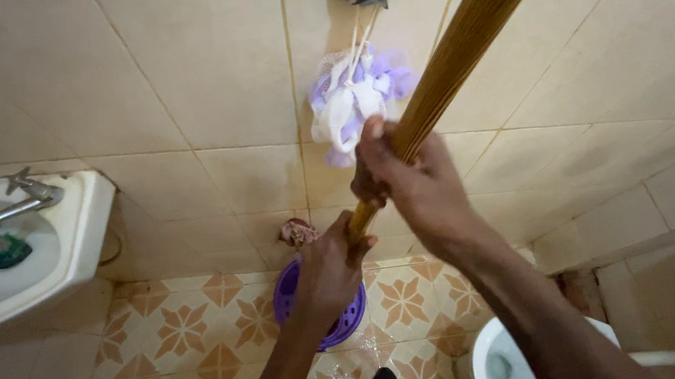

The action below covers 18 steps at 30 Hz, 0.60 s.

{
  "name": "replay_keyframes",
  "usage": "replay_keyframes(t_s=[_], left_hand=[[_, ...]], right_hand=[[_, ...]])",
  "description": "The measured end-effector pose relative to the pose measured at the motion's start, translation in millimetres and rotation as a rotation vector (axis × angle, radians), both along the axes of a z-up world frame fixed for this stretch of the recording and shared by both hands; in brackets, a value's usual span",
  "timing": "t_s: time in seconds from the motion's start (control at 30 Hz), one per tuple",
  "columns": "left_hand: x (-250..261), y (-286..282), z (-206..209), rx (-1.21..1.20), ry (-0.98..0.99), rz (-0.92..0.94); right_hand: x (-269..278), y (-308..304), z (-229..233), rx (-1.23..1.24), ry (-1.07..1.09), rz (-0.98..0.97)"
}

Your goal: The person mops the floor of a bathroom using a mop and a bucket, cleaning the tiled areas around the sink and the toilet.

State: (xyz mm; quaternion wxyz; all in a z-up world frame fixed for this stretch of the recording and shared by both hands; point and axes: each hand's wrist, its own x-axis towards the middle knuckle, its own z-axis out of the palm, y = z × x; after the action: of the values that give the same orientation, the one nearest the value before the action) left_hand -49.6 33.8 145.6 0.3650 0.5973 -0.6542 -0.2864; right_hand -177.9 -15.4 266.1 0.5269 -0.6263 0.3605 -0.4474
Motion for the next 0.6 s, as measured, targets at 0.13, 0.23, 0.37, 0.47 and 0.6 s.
replay_keyframes(t_s=[0.13, 0.23, 0.37, 0.47, 0.6], left_hand=[[4, -2, 35, 0.107, 0.09, -0.017], [7, -4, 56, -0.14, 0.076, -0.008], [14, -13, 69, -0.207, 0.061, -0.049], [19, -18, 63, -0.151, 0.058, -0.05], [27, -27, 36, -0.168, 0.077, -0.037]], right_hand=[[2, 1, 40, -0.127, -0.009, -0.032], [1, 4, 65, -0.237, -0.099, -0.002], [3, 2, 76, -0.227, -0.144, 0.023], [8, -1, 71, -0.145, -0.255, 0.05], [11, -5, 60, -0.075, -0.288, 0.073]])
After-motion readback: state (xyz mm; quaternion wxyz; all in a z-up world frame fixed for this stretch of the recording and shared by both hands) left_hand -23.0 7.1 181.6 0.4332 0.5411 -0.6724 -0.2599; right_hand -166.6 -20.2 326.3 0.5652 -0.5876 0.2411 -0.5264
